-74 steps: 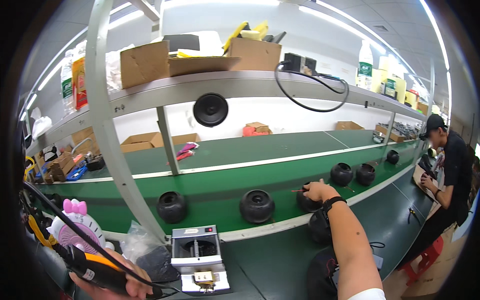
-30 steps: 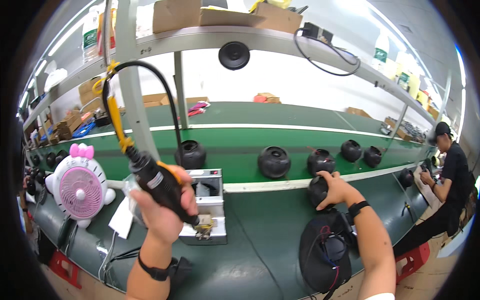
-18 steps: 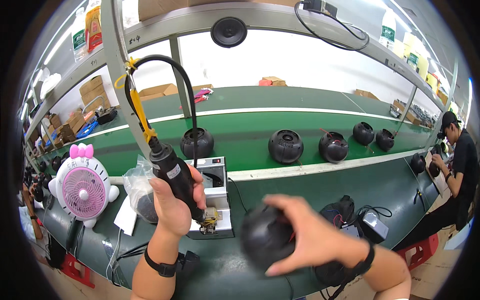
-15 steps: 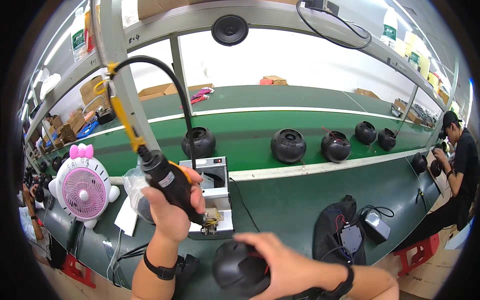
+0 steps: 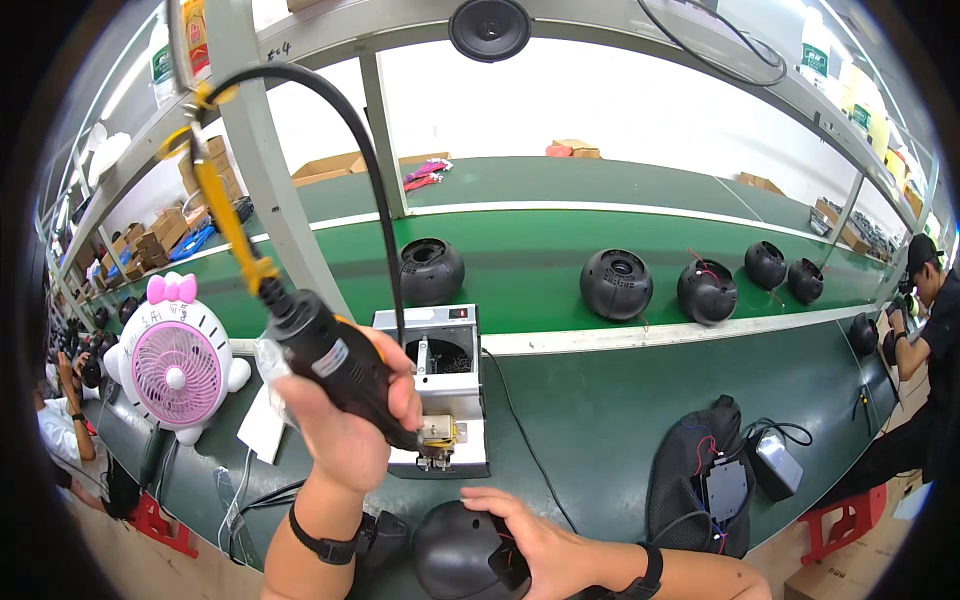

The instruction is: The recorder is assembling black plastic electronic or fan housings using an electric screwdriver at a factory workbench.

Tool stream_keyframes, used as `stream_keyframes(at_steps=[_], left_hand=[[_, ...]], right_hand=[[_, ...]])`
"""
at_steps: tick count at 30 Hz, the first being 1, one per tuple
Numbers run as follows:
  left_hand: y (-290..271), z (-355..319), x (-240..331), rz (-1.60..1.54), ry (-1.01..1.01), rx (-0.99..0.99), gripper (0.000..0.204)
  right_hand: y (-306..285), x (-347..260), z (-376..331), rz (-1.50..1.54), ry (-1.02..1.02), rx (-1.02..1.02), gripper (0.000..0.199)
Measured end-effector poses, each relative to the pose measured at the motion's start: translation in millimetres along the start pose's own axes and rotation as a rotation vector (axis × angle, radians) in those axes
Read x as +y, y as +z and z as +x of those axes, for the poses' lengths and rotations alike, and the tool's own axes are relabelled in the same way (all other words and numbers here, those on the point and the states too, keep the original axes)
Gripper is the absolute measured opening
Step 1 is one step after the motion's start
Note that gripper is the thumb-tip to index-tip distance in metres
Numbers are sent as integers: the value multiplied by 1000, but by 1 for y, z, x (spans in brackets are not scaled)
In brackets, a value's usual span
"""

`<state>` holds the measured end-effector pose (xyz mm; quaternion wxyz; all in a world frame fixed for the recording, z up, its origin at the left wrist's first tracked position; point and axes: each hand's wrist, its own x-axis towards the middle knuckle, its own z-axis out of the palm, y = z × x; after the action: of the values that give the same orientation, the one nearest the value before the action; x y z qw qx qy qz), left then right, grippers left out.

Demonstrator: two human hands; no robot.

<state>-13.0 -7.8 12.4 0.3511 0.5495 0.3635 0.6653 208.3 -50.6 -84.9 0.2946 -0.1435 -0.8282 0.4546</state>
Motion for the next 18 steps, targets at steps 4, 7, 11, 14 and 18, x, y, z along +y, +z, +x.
stream_keyframes(at_steps=[4, 7, 11, 14, 18], left_hand=[[-7, -3, -7, -22, -76, -18, 106], [2, -8, 10, -115, -258, -43, 118], [-8, -21, 52, -719, -91, -231, 121], [2, -30, 68, -538, 56, -136, 97], [-7, -22, 49, -605, 63, -433, 114]], right_hand=[[9, 11, -2, 67, -55, -18, 134], [9, 4, -8, 47, -41, 29, 133], [7, 5, -7, 20, -5, 30, 129], [9, -5, -2, 36, 55, 40, 127], [8, -8, 5, 22, 76, 65, 127]])
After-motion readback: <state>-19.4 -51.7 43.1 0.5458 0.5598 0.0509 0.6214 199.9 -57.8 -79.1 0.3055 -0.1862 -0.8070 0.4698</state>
